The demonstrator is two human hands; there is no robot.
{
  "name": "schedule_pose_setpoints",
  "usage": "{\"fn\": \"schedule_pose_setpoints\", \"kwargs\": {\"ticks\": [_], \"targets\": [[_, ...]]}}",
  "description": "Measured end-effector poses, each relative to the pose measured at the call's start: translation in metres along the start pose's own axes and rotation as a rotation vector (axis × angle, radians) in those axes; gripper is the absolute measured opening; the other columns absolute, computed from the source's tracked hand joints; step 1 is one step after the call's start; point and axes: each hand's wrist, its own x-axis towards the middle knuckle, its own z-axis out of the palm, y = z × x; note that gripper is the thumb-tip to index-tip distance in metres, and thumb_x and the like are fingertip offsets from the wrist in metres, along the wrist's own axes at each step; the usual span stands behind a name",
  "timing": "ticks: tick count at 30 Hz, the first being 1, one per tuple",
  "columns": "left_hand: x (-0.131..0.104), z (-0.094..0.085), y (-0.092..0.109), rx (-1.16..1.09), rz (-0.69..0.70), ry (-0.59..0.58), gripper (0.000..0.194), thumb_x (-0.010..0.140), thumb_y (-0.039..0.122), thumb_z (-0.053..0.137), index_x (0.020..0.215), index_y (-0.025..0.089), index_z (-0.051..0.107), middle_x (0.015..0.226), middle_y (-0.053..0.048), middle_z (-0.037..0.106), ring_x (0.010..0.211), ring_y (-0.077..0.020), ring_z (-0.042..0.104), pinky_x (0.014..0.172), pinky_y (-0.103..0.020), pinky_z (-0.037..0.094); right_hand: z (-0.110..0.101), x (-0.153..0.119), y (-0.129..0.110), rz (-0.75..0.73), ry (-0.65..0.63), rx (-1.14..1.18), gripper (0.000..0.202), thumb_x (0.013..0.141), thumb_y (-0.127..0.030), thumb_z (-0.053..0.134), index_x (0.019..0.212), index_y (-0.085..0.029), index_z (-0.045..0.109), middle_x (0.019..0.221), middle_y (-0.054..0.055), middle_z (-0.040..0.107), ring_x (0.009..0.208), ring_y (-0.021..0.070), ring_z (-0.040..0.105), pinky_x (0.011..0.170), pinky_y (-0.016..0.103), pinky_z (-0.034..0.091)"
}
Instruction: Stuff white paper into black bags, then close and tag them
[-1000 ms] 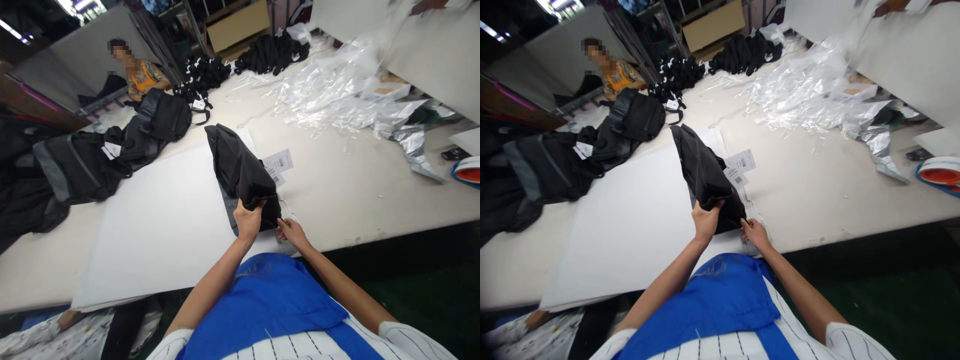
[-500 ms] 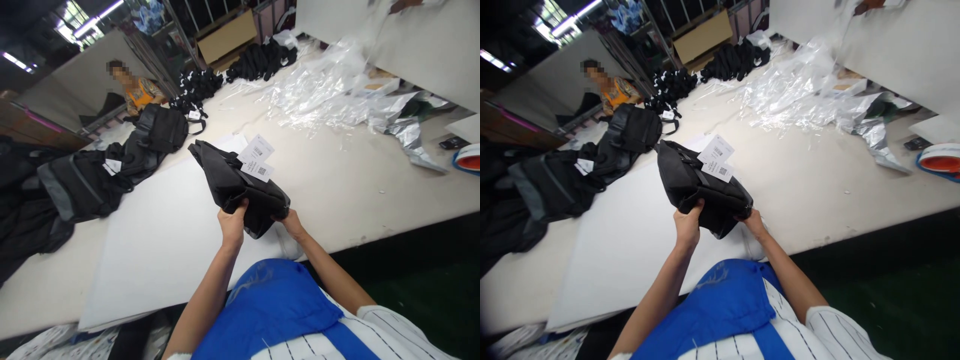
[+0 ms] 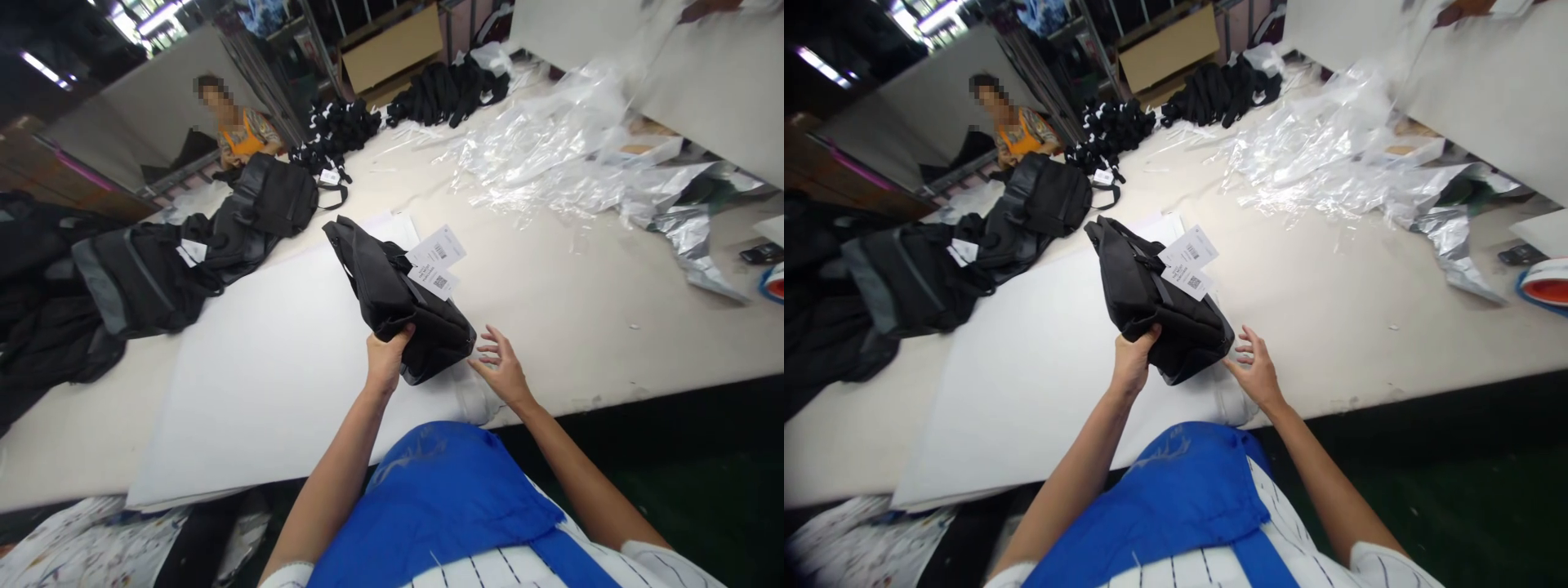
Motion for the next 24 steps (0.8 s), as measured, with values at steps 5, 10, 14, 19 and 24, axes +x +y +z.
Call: {"fn": "schedule_pose_setpoints", "kwargs": {"ticks": [5, 10, 14, 19, 24], "targets": [[-0.002, 0.012, -0.007, -0.022, 0.007, 0.017, 0.050, 0.056, 0.037, 0.089, 0.096, 0.012, 0.073, 0.096, -0.009, 0.075, 0.090, -0.0240, 0.069, 0.089, -0.040, 0.053, -0.010, 0.007, -0.018, -0.094, -0.060, -0.088, 0.040, 0.089, -0.050, 0.061, 0.116, -0.021, 0.061, 0.116, 0.010, 0.057, 0.083, 0.0183, 0.063, 0.070, 0.033, 0.057], [-0.004, 0.017, -0.006, -0.009, 0.004, 0.024, 0.049, 0.055, 0.037, 0.089, 0.094, 0.012, 0.073, 0.095, -0.008, 0.074, 0.088, -0.0230, 0.069, 0.088, -0.039, 0.053, -0.014, 0.022, -0.015, -0.068, -0.170, -0.178, 0.035, 0.088, -0.054, 0.059, 0.079, -0.020, 0.059, 0.080, 0.003, 0.061, 0.069, 0.0169, 0.059, 0.063, 0.028, 0.048], [-0.006, 0.017, -0.010, 0.045, 0.022, 0.035, 0.047, 0.057, 0.038, 0.087, 0.093, 0.012, 0.073, 0.093, -0.008, 0.074, 0.086, -0.0227, 0.068, 0.085, -0.038, 0.053, -0.020, 0.018, -0.030, -0.031, -0.220, -0.433, 0.028, 0.094, -0.042, 0.052, 0.077, -0.021, 0.058, 0.063, -0.002, 0.059, 0.061, 0.0161, 0.057, 0.062, 0.026, 0.040], [-0.007, 0.024, -0.018, 0.084, 0.063, 0.086, 0.044, 0.061, 0.038, 0.085, 0.095, 0.013, 0.072, 0.096, -0.008, 0.074, 0.089, -0.0222, 0.068, 0.085, -0.036, 0.052, 0.003, 0.001, -0.052, -0.124, -0.279, -0.832, 0.023, 0.095, -0.032, 0.053, 0.078, -0.021, 0.062, 0.071, 0.002, 0.067, 0.070, 0.0190, 0.063, 0.061, 0.027, 0.032], [-0.011, 0.023, -0.024, 0.136, 0.068, 0.119, 0.045, 0.062, 0.038, 0.085, 0.097, 0.013, 0.072, 0.097, -0.008, 0.074, 0.090, -0.0217, 0.067, 0.087, -0.035, 0.051, 0.042, -0.017, -0.053, -0.103, -0.320, -0.969, 0.020, 0.098, -0.027, 0.050, 0.093, -0.018, 0.066, 0.081, 0.006, 0.072, 0.073, 0.0211, 0.067, 0.059, 0.029, 0.032]]}}
